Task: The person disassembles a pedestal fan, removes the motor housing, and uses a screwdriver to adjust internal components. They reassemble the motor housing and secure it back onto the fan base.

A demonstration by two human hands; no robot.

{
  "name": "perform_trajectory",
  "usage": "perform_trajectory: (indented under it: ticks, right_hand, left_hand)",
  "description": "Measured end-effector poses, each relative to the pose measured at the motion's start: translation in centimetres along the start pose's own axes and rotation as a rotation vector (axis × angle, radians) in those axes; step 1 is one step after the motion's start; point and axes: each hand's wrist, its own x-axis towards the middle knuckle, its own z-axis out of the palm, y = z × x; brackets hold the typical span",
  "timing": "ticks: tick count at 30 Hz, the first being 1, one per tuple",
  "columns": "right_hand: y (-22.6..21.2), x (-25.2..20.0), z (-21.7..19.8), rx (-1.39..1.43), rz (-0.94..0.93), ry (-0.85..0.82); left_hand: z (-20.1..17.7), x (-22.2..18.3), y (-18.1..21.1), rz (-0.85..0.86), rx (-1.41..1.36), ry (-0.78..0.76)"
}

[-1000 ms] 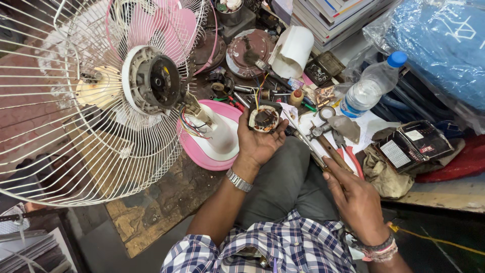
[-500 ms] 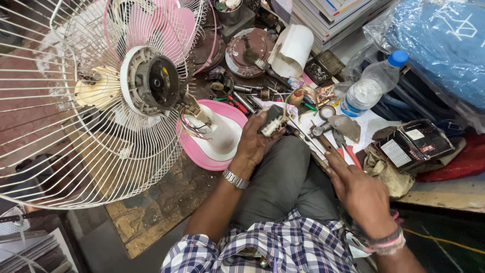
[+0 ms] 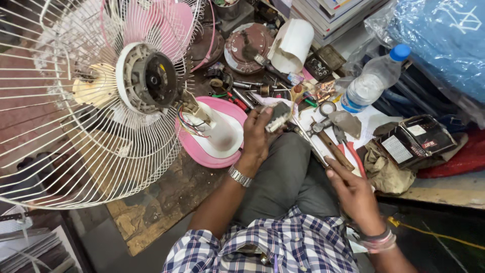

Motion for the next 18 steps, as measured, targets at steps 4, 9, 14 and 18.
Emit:
perform_trajectory:
  ticks: [4, 9, 14, 18]
  right_hand:
    - [0.0, -0.5, -1.2, 0.885, 0.792, -0.186]
    - [-2.8, -2.3, -0.3, -0.350, 0.165, -0.095]
    - [-5.9, -0.5, 1.4, -0.546, 0.029, -0.124]
    - [-6.6, 0.3, 1.9, -0.512, -0.018, -0.110]
  left_hand:
    - [-1.8, 2.6, 1.7, 0.036, -0.082, -0.044]
    - [-3.3, 3.6, 2.0, -0.271, -0.462, -0.117]
    - [-2.4, 3.3, 1.2, -0.356, -0.499, -0.076]
    - [-2.2, 2.8, 1.1, -0.338, -0.471, -0.092]
